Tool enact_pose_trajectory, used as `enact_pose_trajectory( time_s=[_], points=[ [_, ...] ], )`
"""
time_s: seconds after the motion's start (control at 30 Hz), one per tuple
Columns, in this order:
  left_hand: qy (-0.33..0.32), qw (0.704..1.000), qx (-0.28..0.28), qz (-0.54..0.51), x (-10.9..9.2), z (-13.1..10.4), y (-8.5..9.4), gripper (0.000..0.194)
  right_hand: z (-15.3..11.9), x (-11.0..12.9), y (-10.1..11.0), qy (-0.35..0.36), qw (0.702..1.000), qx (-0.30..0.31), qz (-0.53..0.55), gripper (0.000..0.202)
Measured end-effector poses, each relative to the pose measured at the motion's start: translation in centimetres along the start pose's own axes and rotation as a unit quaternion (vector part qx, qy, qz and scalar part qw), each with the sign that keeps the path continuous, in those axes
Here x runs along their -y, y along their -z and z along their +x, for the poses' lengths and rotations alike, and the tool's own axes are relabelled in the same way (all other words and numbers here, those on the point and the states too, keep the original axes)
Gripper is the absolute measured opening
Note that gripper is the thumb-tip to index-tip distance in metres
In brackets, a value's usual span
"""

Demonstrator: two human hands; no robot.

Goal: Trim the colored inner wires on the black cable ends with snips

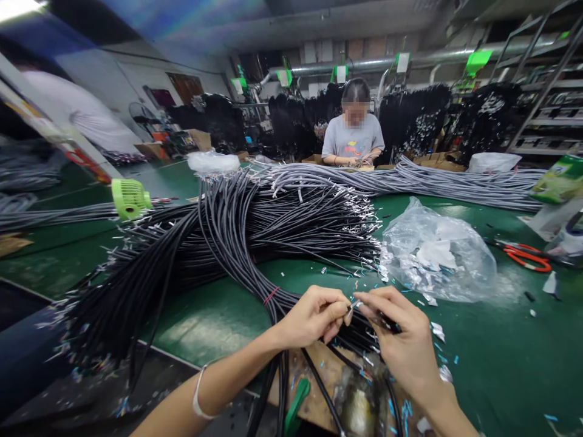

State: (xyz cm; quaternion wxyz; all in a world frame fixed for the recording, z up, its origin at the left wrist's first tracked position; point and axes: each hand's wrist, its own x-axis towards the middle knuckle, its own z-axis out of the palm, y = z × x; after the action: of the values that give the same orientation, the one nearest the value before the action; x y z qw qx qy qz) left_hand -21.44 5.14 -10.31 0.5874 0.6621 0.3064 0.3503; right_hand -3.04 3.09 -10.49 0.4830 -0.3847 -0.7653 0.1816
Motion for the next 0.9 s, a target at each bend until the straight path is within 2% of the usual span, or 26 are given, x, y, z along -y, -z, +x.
enact_pose_trajectory(
  time_s=[0.17, 0.23, 0.37, 0.5, 0.6, 0.67, 0.7, 0.77, 0.83, 0.9],
  points=[
    [0.001, 0.999, 0.037, 0.006, -0.4, -0.3, 0.2, 0.037, -0.2, 0.0, 0.1, 0.042, 0.999, 0.019, -0.025, 0.026],
    [0.008, 0.999, 0.035, 0.001, -0.5, -0.3, 0.1, 0.037, -0.2, 0.2, 0.1, 0.04, 0.999, 0.026, -0.025, 0.023],
    [0.003, 0.999, -0.009, -0.045, -0.2, -0.3, -0.2, 0.033, 0.1, 0.7, -0.1, -0.04, 0.999, 0.019, 0.012, 0.008],
    [-0.037, 0.997, -0.041, -0.057, 0.1, -0.2, -0.7, 0.032, 0.3, 0.5, -0.5, -0.122, 0.991, 0.023, 0.047, 0.009],
    [-0.063, 0.989, -0.127, -0.03, 0.2, 0.0, -0.8, 0.03, -0.1, 0.7, -0.9, -0.123, 0.992, 0.002, 0.033, 0.011],
    [-0.065, 0.977, -0.2, -0.023, 0.1, 0.2, -0.8, 0.029, -0.4, 1.0, -1.1, -0.077, 0.997, -0.014, 0.003, 0.012],
    [-0.064, 0.973, -0.219, -0.024, 0.1, 0.3, -0.8, 0.03, -0.5, 1.1, -1.0, -0.051, 0.998, -0.024, -0.012, 0.012],
    [-0.057, 0.976, -0.207, -0.035, 0.1, 0.5, -0.8, 0.03, -0.5, 1.3, -0.8, -0.025, 0.997, -0.066, -0.038, 0.015],
    [-0.047, 0.983, -0.17, -0.055, 0.1, 0.6, -0.8, 0.031, -0.3, 1.3, -0.5, -0.045, 0.992, -0.103, -0.059, 0.018],
    [-0.04, 0.986, -0.147, -0.065, 0.1, 0.5, -0.8, 0.031, 0.1, 1.2, -0.2, -0.065, 0.993, -0.084, -0.059, 0.022]
  ],
)
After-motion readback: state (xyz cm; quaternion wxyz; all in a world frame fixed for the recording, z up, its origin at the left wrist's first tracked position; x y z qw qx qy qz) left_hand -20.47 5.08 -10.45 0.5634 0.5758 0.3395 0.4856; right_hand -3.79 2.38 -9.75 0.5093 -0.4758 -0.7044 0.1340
